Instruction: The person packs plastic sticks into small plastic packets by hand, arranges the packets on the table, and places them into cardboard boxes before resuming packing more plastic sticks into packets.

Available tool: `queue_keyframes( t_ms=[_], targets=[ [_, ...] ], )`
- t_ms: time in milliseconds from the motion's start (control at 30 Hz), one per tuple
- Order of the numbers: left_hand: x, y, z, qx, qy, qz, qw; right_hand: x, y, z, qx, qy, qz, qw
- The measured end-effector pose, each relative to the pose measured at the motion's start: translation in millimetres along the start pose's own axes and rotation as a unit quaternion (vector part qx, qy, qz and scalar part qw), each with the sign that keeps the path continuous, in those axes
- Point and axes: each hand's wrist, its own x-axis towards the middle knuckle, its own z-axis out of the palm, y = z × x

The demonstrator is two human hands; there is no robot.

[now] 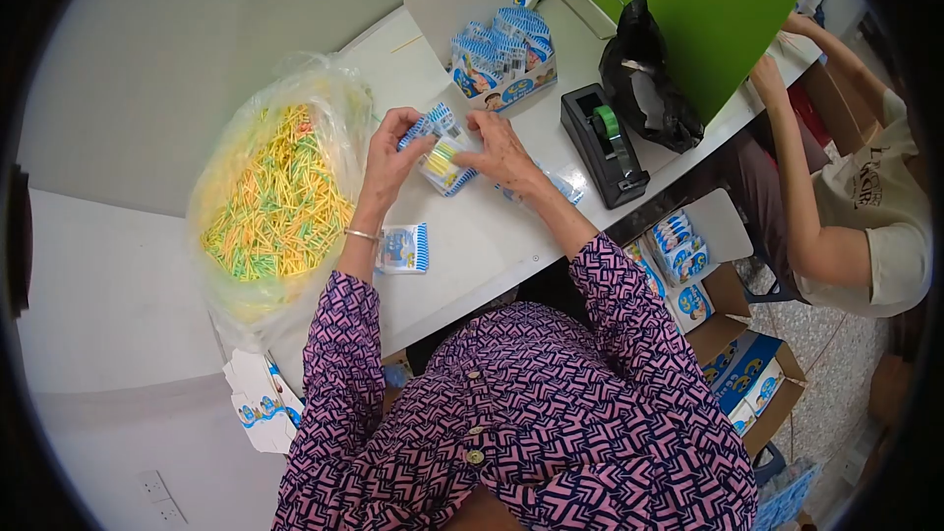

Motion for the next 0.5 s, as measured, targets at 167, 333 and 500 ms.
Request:
queue_keyframes(
  t_ms=[167,333,500],
  targets=[
    [-6,20,-1,-0.030,-0.034,0.058,0.997,5,-18,-13,0.114,-0.147,0.049,0.981],
    [-6,25,-10,-0.009,-0.066,0.048,0.997,-1,-24,-10,0.197,-0.125,0.037,0.972],
    [-9,35,-25,0.045,-0.120,0.019,0.992,-4,-32,-12,0.142,-0.125,0.044,0.981]
  ],
)
